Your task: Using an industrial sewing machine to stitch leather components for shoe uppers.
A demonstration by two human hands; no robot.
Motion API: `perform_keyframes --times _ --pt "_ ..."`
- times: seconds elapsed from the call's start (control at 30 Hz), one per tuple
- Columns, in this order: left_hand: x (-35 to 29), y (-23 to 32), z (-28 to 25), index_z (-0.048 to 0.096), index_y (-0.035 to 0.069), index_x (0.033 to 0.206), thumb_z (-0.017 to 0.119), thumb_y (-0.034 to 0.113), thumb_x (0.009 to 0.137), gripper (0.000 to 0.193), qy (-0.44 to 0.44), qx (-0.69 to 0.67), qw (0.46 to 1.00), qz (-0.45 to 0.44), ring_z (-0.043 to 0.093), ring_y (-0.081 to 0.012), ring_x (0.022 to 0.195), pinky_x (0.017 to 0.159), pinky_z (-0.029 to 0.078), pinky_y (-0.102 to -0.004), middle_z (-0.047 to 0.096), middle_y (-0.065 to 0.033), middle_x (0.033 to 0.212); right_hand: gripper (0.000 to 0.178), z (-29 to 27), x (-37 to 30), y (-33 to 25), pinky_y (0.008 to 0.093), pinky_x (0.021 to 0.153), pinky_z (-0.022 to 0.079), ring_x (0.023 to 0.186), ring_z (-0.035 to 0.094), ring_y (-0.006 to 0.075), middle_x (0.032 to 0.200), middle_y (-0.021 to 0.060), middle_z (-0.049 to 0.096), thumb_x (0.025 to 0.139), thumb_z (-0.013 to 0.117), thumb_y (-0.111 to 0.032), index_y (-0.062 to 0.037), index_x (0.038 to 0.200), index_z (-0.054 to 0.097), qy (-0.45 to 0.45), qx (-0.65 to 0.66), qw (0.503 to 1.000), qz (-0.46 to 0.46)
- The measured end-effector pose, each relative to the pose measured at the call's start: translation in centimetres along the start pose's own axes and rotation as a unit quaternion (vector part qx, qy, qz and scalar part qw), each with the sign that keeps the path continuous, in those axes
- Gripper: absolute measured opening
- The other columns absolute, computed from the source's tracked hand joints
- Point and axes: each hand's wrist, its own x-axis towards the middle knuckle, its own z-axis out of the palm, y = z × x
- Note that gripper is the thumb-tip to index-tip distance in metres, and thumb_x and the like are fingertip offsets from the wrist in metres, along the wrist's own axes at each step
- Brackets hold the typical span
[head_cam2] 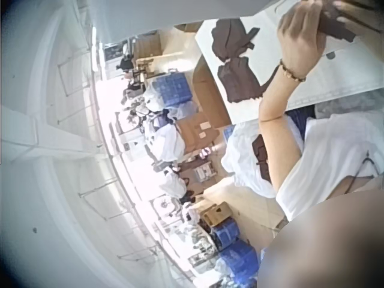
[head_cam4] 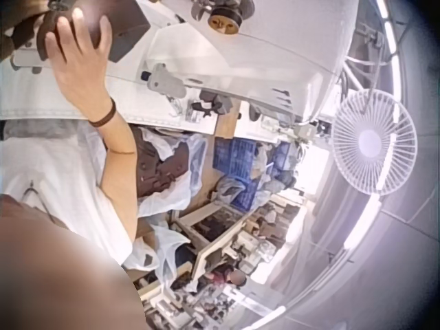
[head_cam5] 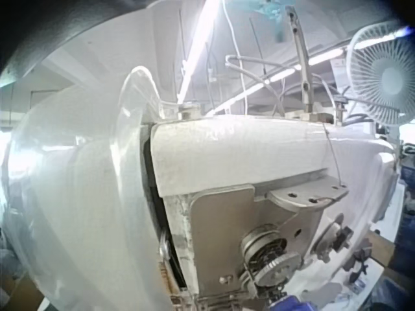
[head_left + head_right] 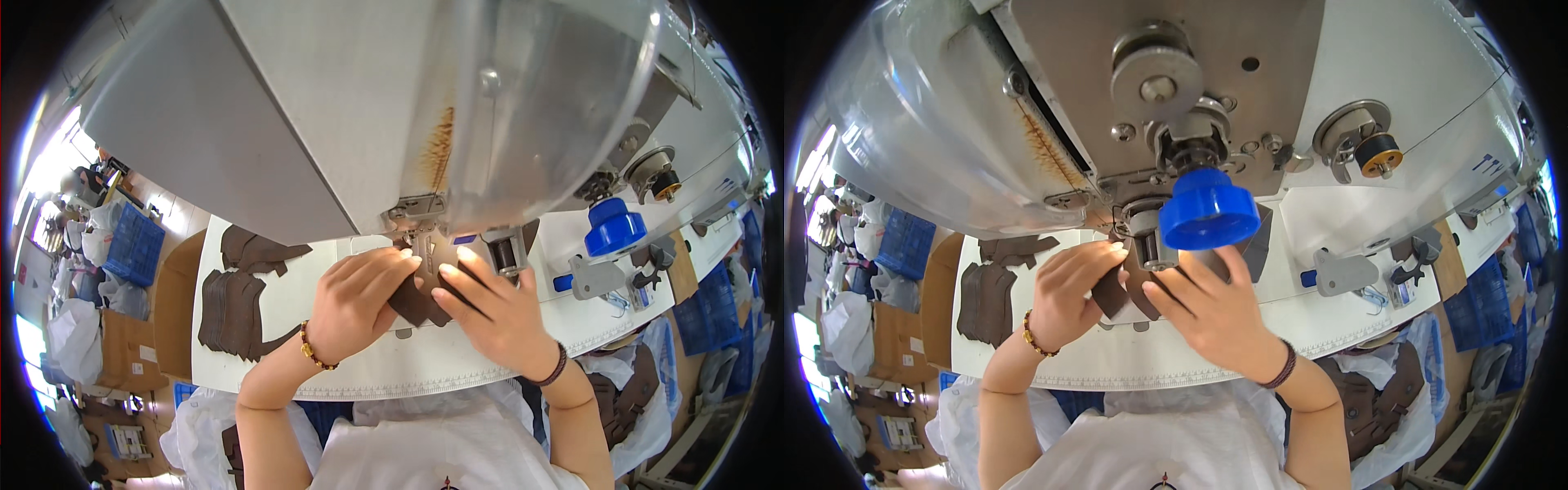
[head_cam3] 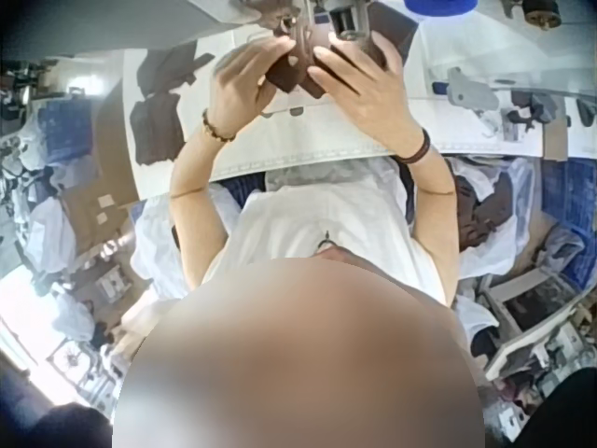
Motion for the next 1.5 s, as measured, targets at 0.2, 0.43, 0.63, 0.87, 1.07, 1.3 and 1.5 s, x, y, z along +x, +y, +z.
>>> perform_keyframes --times 0.2,0.43,0.63,0.87,1.07,1.3,1.5 --pt "-0.9 0.4 -0.1 0.066 0.0 0.087 0.063 -0.008 0.063 0.026 0.005 -0.069 0.996 -0.05 0.065 -0.024 0.086 0.065 0.056 -0.0281 0.065 -0.0086 0.091 0.035 1.1 -0.9 -0.4 0.0453 0.097 0.034 0.103 0.056 0.0216 0.106 0.008 0.059 0.067 0.065 -0.008 -0.0062 0.102 0.063 0.038 0.043 0.998 0.024" --pt "-1.7 0.6 0.2 0.066 -0.003 0.087 0.064 0.0 0.068 0.019 -0.028 0.085 0.989 0.117 0.065 -0.0243 0.092 0.069 0.057 -0.0288 0.065 -0.0119 0.092 0.033 0.9 -0.8 -0.4 0.0435 0.095 0.034 0.105 0.056 0.0216 0.107 0.0092 0.06 0.067 0.066 -0.006 -0.0044 0.1 0.063 0.024 0.075 0.996 0.034" --pt "-1.8 -0.2 0.7 0.065 -0.005 0.088 0.062 -0.002 0.067 0.021 -0.023 0.09 0.982 0.166 0.064 -0.0241 0.093 0.07 0.057 -0.0274 0.065 -0.0143 0.095 0.034 1.3 -1.0 -0.2 0.0432 0.098 0.03 0.106 0.056 0.0216 0.109 0.0094 0.059 0.068 0.065 -0.003 -0.0038 0.102 0.062 0.024 0.094 0.995 0.033" --pt "-1.3 -0.2 -0.1 0.065 -0.004 0.087 0.063 -0.001 0.066 0.021 -0.037 0.108 0.974 0.196 0.064 -0.0233 0.092 0.07 0.057 -0.0278 0.065 -0.0117 0.092 0.037 1.2 -1.1 -0.6 0.0468 0.099 0.025 0.108 0.055 0.0213 0.108 0.0074 0.059 0.068 0.064 -0.003 -0.0048 0.104 0.061 0.039 0.115 0.992 0.046" --pt "-1.1 -0.1 0.1 0.065 -0.003 0.086 0.063 -0.002 0.067 0.019 -0.033 0.109 0.975 0.193 0.064 -0.0225 0.09 0.069 0.057 -0.0267 0.065 -0.0101 0.09 0.043 1.1 -1.3 -0.9 0.0551 0.104 0.006 0.11 0.054 0.0219 0.116 0.008 0.059 0.068 0.056 0.006 -0.0079 0.109 0.063 0.01 0.074 0.992 0.105" --pt "-0.7 -0.6 0.3 0.065 -0.002 0.086 0.064 -0.002 0.068 0.018 -0.026 0.122 0.973 0.193 0.064 -0.0219 0.089 0.065 0.057 -0.0247 0.064 -0.0088 0.09 0.041 1.4 -0.8 0.1 0.0572 0.105 0.004 0.108 0.054 0.0236 0.115 0.0079 0.059 0.07 0.054 0.008 -0.0068 0.107 0.063 0.014 0.102 0.99 0.097" --pt "0.0 -1.1 0.4 0.064 -0.001 0.088 0.064 -0.002 0.068 0.02 -0.028 0.105 0.98 0.164 0.063 -0.0197 0.091 0.061 0.057 -0.0246 0.063 -0.0071 0.089 0.033 1.3 0.2 1.6 0.0549 0.101 0.014 0.1 0.055 0.0226 0.104 0.004 0.06 0.066 0.058 0.006 -0.0084 0.095 0.062 0.025 0.119 0.989 0.079"
